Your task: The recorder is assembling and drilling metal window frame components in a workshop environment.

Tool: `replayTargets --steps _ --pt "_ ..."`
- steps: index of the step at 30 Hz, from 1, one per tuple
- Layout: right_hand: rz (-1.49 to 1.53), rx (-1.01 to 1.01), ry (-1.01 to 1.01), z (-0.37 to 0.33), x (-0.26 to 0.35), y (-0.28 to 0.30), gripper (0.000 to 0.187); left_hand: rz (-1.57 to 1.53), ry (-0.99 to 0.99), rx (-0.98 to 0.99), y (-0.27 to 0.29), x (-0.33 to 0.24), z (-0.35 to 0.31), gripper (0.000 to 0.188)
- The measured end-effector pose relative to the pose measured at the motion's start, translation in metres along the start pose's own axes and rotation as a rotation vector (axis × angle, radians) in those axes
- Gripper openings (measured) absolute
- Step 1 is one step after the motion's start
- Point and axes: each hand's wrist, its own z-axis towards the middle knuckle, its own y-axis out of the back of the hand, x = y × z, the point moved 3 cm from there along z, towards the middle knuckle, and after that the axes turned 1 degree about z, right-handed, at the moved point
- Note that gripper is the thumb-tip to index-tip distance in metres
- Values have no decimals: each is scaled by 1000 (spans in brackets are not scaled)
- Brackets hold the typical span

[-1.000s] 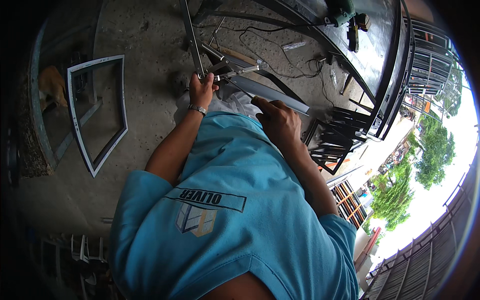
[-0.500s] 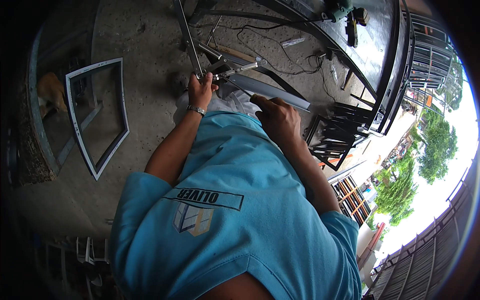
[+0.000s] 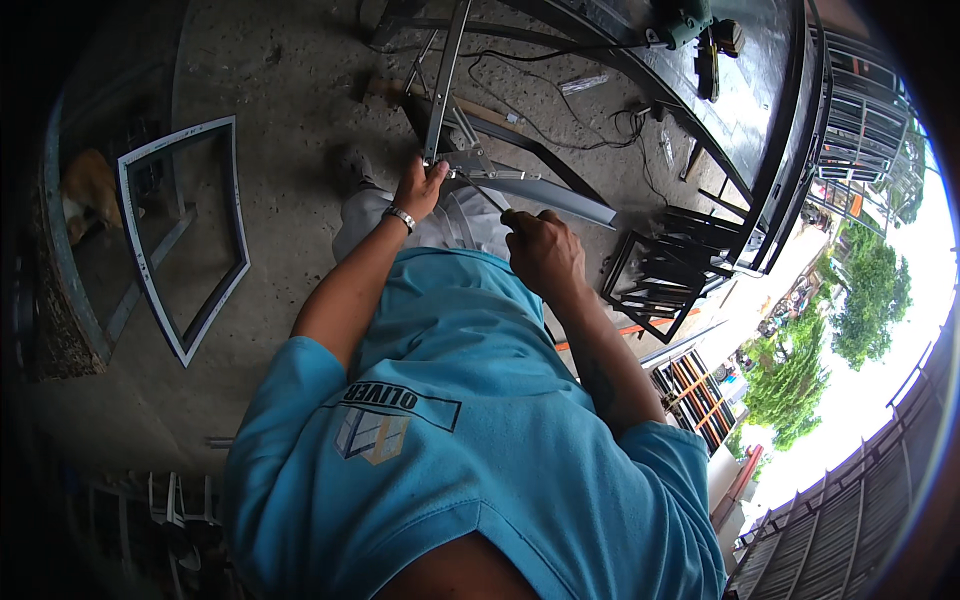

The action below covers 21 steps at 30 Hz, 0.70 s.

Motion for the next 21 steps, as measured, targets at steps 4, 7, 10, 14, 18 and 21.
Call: replayTargets --steps 4,7,10,14,18,21 --pt "87 -36 -14 13 -15 -37 31 -56 -192 -22 -15 20 18 40" --pt "125 -35 -52 26 -23 -52 32 -11 -174 -3 -23 33 35 44" --pt "199 -63 -93 27 -26 -61 33 12 -140 2 -31 35 39 43" --pt "263 -73 -120 33 -39 -68 33 -63 -93 36 -36 42 48 36" --pt "316 -42 -98 36 -47 -73 34 -55 -32 81 -41 62 47 34" --pt "393 -26 -129 36 -49 -81 34 -112 -4 74 -43 71 46 31"
